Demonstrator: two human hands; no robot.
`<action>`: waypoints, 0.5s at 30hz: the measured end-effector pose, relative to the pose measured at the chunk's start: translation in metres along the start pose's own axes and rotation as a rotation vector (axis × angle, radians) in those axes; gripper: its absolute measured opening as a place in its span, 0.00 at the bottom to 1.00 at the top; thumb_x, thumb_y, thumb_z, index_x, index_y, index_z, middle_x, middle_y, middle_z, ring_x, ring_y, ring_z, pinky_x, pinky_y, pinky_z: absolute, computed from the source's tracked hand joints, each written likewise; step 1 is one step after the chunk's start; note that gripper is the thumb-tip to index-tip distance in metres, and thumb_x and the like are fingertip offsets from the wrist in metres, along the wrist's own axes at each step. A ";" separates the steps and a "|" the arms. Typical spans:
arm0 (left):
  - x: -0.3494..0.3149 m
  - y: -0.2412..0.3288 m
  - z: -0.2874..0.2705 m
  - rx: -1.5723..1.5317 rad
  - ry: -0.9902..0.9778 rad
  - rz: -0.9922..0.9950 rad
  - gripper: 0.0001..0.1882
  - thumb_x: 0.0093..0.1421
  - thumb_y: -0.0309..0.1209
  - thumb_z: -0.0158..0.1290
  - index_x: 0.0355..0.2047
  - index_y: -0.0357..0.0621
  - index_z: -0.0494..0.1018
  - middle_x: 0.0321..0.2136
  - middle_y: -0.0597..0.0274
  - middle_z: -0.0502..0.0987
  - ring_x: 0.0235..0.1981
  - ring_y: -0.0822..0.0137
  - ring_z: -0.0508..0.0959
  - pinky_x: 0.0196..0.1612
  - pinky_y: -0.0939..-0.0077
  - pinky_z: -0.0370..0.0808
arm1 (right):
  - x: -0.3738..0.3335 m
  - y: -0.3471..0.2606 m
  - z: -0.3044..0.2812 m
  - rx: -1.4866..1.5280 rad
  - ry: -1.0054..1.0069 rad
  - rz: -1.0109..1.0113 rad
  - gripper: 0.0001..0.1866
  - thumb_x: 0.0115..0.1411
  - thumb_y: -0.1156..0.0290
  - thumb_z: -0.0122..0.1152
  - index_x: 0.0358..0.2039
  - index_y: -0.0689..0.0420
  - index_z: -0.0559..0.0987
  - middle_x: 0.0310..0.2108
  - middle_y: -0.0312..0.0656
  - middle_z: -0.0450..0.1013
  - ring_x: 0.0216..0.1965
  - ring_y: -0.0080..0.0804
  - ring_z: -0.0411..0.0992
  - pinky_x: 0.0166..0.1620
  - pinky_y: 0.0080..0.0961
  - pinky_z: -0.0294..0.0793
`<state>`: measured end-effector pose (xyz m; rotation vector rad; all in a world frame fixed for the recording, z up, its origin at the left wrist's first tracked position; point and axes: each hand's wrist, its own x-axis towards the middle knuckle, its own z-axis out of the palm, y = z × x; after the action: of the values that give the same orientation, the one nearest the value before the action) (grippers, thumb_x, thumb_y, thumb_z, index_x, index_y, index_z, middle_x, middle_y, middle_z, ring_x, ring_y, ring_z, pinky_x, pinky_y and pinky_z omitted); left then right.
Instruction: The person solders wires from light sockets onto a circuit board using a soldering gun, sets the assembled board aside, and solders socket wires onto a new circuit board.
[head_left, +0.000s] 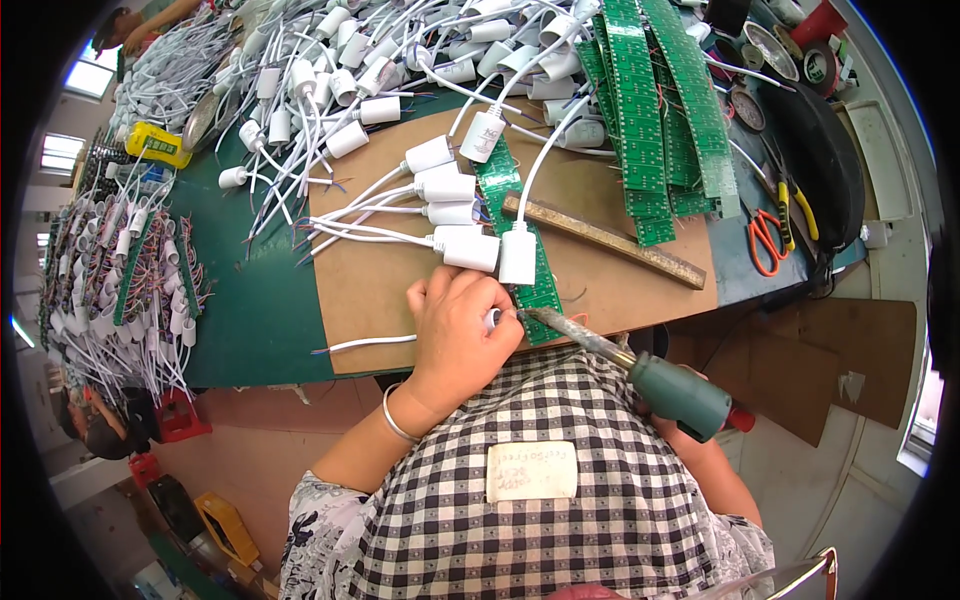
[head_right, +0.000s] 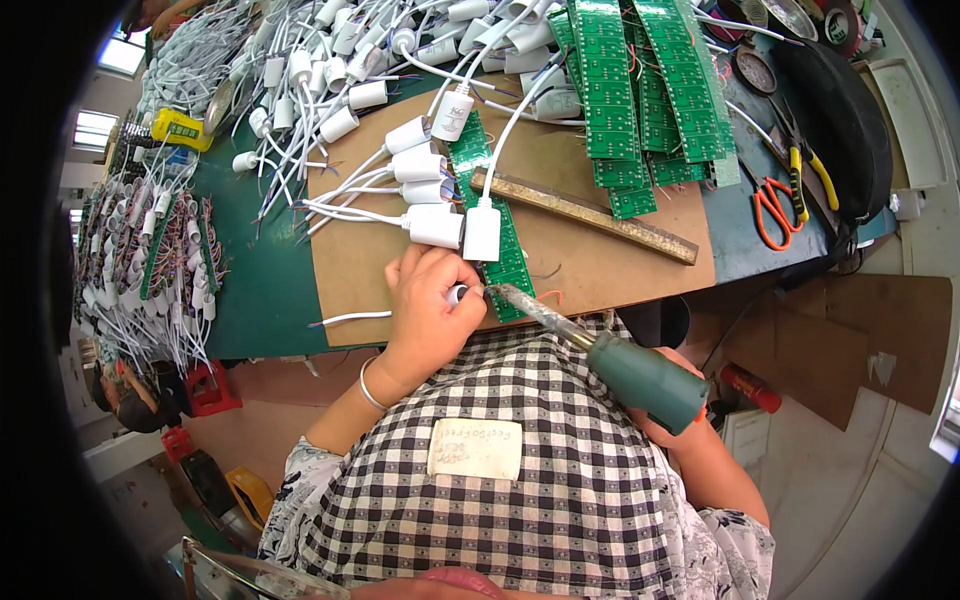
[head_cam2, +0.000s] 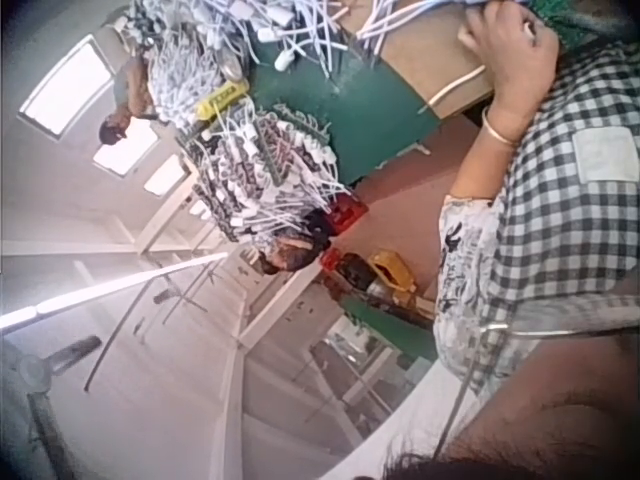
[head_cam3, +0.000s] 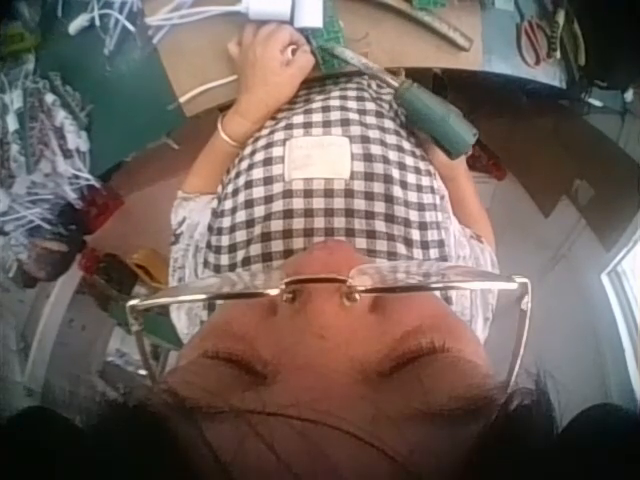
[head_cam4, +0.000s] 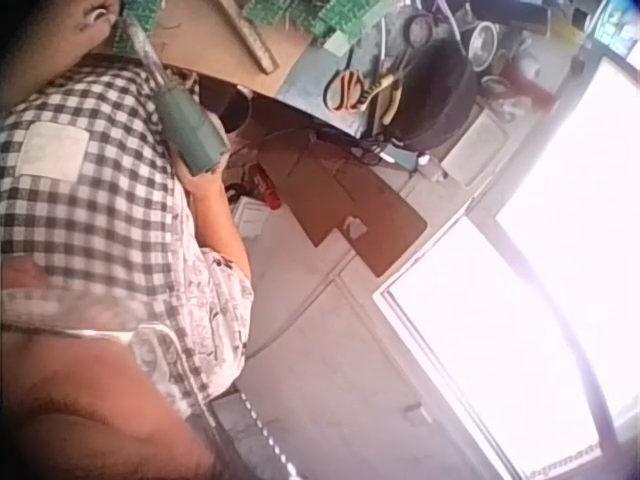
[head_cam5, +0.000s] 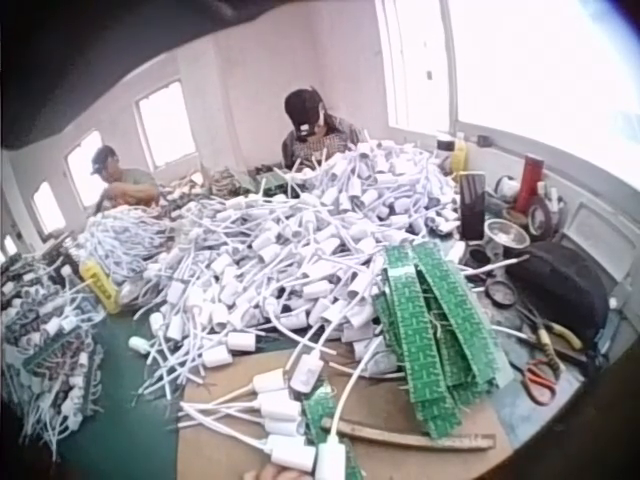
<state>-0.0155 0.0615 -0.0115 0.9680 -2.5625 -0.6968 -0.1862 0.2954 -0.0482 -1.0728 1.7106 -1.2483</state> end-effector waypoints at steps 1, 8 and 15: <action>0.000 0.000 0.000 -0.002 0.001 0.001 0.03 0.44 0.28 0.52 0.20 0.45 0.69 0.25 0.62 0.71 0.35 0.59 0.68 0.43 0.65 0.56 | -0.006 0.006 -0.001 -0.003 0.002 0.001 0.11 0.52 0.68 0.59 0.33 0.60 0.78 0.34 0.44 0.75 0.33 0.40 0.73 0.40 0.33 0.71; -0.001 0.000 0.001 0.015 0.004 -0.009 0.03 0.43 0.28 0.53 0.20 0.46 0.69 0.25 0.63 0.71 0.35 0.60 0.68 0.43 0.65 0.56 | -0.009 0.013 -0.007 0.075 -0.004 0.065 0.13 0.52 0.67 0.59 0.37 0.60 0.77 0.37 0.45 0.74 0.38 0.39 0.73 0.43 0.32 0.71; -0.001 0.001 0.001 0.016 0.014 0.000 0.03 0.43 0.27 0.53 0.20 0.46 0.69 0.25 0.64 0.71 0.35 0.60 0.68 0.44 0.66 0.56 | -0.002 0.013 -0.003 0.076 -0.011 -0.031 0.15 0.53 0.68 0.58 0.39 0.63 0.75 0.39 0.47 0.73 0.40 0.41 0.72 0.45 0.32 0.70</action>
<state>-0.0159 0.0627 -0.0123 0.9749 -2.5591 -0.6684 -0.1903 0.3005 -0.0599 -1.0627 1.6309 -1.3141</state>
